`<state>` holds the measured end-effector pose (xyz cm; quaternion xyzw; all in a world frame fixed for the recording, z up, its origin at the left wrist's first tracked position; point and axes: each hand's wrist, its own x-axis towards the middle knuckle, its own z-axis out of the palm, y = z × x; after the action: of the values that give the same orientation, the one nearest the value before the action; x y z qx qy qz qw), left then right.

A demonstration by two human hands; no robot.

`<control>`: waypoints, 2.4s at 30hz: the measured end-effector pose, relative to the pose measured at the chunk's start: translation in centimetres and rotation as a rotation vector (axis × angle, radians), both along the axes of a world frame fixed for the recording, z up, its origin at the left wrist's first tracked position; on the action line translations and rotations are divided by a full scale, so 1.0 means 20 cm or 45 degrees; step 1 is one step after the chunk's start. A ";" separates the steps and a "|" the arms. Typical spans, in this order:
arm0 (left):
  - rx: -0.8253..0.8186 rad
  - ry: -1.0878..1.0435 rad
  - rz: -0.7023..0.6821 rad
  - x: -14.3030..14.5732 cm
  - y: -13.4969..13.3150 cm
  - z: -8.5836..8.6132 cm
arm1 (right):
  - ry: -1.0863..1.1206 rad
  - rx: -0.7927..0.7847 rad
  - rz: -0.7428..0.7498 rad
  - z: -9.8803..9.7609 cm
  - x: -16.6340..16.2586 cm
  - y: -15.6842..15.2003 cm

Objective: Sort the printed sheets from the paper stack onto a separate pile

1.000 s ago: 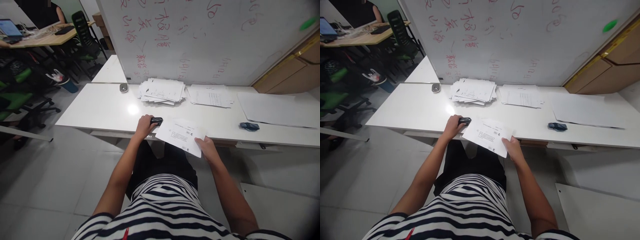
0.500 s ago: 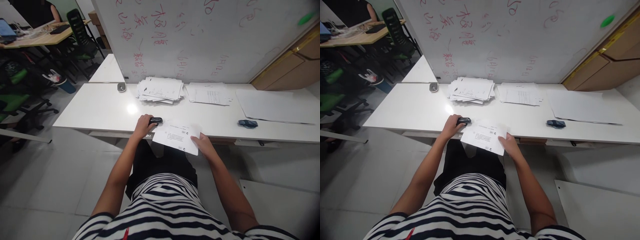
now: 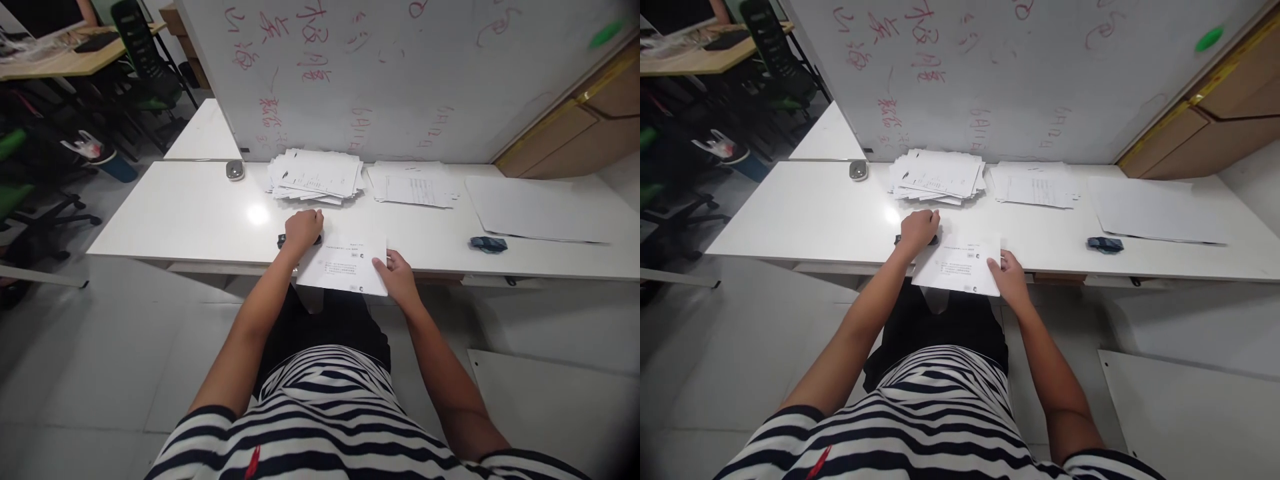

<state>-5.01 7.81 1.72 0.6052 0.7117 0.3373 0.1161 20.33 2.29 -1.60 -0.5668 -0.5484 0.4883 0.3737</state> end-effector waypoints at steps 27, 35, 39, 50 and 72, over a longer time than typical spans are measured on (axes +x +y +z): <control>0.028 -0.117 0.212 -0.22 -0.22 -0.08 | -0.034 0.037 0.054 -0.04 0.02 0.06; -0.006 -0.112 0.210 -0.21 -0.22 -0.07 | 0.031 -0.028 0.072 -0.03 0.03 0.08; -0.017 -0.108 0.219 -0.21 -0.22 -0.06 | 0.029 -0.008 0.080 -0.04 0.03 0.08; -0.026 -0.072 0.235 -0.21 -0.21 -0.07 | -0.315 0.305 -0.285 0.09 0.20 0.17; -0.042 -0.002 0.289 -0.21 -0.19 -0.07 | -1.302 0.525 -0.423 0.12 0.10 1.17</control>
<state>-9.17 4.02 0.24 0.5183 0.7811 0.3370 0.0878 22.40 25.72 0.72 -0.7249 -0.6467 -0.0302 0.2354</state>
